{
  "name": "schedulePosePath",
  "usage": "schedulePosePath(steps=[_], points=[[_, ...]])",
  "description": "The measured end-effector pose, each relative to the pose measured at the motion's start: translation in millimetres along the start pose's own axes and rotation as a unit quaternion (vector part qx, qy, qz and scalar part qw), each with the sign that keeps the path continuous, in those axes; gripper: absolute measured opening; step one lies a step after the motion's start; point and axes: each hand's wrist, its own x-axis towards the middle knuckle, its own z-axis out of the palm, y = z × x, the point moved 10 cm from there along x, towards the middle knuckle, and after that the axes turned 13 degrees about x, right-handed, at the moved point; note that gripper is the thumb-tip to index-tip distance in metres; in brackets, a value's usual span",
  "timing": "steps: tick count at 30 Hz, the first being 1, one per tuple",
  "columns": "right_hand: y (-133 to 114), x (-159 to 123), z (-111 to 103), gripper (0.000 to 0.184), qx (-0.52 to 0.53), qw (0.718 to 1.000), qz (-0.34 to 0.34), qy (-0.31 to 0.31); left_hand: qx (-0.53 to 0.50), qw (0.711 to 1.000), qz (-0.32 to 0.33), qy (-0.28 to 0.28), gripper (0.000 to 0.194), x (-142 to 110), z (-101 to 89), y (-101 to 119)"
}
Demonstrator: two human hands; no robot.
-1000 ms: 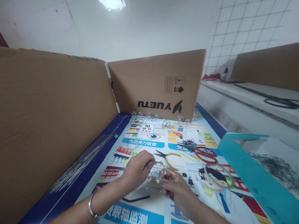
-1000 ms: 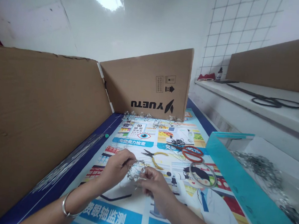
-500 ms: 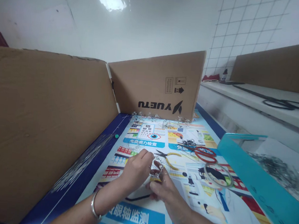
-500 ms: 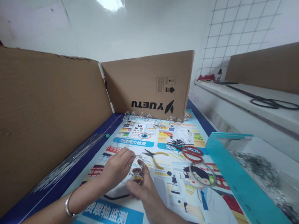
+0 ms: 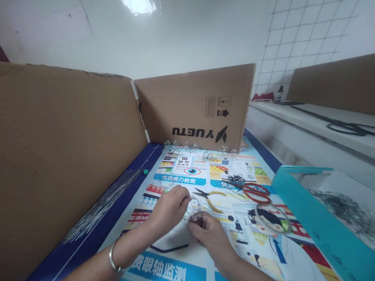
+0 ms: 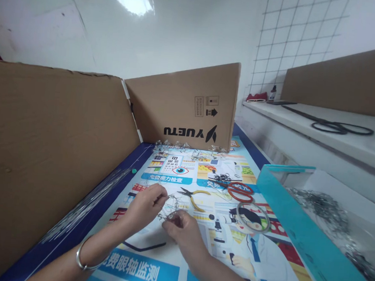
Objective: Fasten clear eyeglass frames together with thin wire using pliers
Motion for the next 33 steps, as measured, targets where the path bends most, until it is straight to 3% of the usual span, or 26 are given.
schedulePosePath(steps=[11, 18, 25, 28, 33], points=[[-8.0, -2.6, 1.0, 0.037, 0.044, 0.998, -0.002, -0.051, -0.047, 0.997, 0.054, 0.002, 0.012, 5.6, -31.5, 3.3], [-12.0, -2.1, 10.2, 0.054, 0.096, 0.994, 0.013, -0.053, -0.073, 0.994, 0.081, -0.027, 0.011, 1.3, -29.9, 17.0], [-10.3, 4.0, 16.9, 0.035, 0.076, 0.995, 0.015, -0.064, -0.106, 0.987, 0.104, -0.062, 0.012, 0.4, -29.9, 26.4], [-8.1, 8.6, 11.0, 0.032, 0.069, 0.995, 0.016, -0.065, -0.092, 0.987, 0.112, -0.069, 0.012, 0.1, -30.2, 23.7], [-16.6, 12.6, -19.2, 0.041, 0.066, 0.997, -0.017, -0.036, -0.027, 0.992, 0.101, -0.075, 0.009, 1.3, -33.1, 12.7]])
